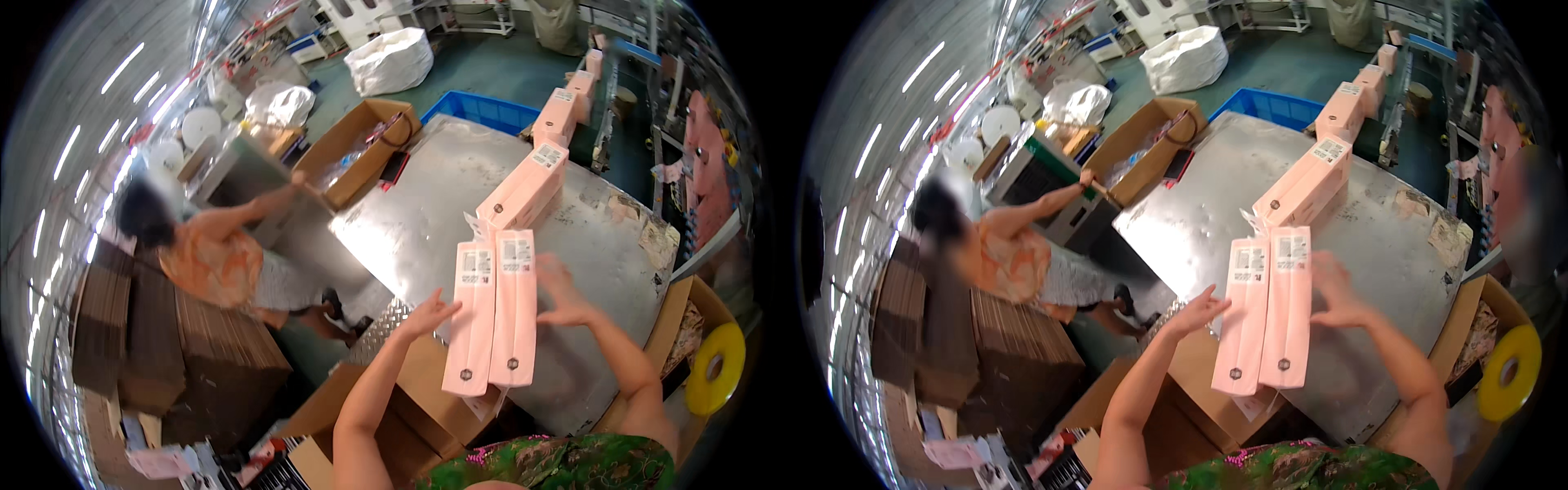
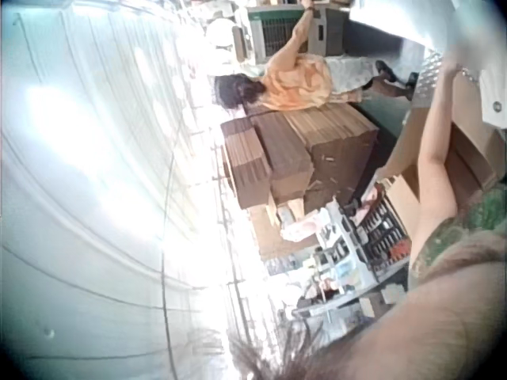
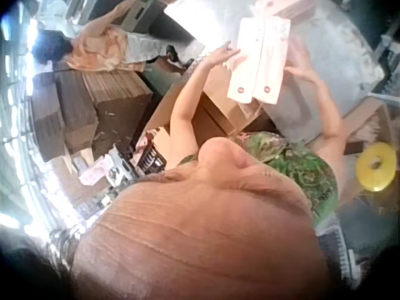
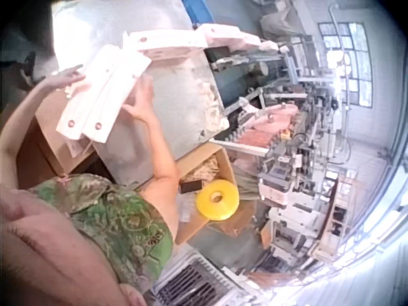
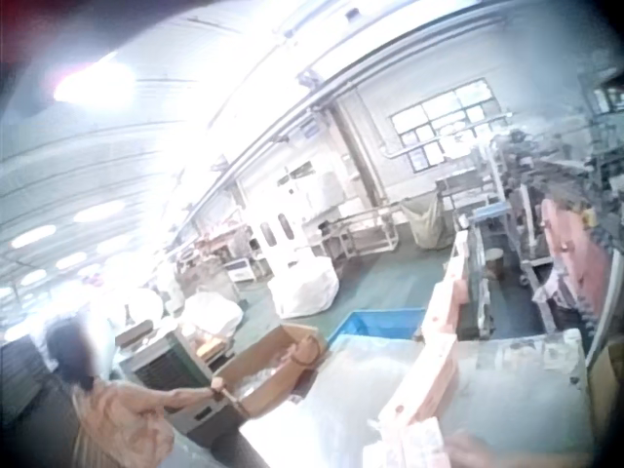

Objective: The person organizes pink product boxes on a metal table, places them into cardboard shipping boxes, and moves large flat cardboard boxes at a warehouse packing station.

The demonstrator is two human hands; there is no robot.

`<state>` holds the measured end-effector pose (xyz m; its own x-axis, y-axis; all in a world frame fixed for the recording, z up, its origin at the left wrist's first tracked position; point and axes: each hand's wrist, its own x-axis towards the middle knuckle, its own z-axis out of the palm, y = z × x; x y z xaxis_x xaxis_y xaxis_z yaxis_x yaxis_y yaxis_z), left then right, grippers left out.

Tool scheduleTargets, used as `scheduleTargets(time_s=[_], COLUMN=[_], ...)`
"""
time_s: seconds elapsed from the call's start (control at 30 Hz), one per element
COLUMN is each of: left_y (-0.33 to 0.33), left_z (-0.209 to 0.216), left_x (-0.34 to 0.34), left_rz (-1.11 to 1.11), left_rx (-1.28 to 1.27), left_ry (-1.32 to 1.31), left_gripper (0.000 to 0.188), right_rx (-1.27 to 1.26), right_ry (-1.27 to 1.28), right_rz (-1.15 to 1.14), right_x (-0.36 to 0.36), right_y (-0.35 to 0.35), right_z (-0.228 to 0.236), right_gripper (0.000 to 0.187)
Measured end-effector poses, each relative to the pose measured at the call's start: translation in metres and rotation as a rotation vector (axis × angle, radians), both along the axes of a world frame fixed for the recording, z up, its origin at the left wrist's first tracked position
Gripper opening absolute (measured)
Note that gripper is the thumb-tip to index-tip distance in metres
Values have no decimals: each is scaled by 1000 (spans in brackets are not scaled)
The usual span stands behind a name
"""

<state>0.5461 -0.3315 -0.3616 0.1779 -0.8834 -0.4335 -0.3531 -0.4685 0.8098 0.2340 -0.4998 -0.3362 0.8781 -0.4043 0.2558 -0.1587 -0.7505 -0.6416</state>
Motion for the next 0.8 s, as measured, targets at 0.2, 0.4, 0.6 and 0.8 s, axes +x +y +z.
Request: scheduleTargets(time_s=[0.2,0.4,0.6,0.8], left_y=[-9,105,321,450], left_z=[-57,-34,-9,-58], left_x=[-78,-88,-124,-155], left_rz=[358,519,485,979], left_rx=[-225,-687,-636,-619], left_ry=[874,472,185,116], left_gripper=[82,77,70,63], right_rx=[1354,641,706,675], right_ry=[-99,-179,-211,-65], right_rz=[-501,-287,230,480], right_x=[9,35,43,80], right_y=[32,138,278,379], right_z=[-75,-8,27,-50], right_gripper=[69,60,76,57])
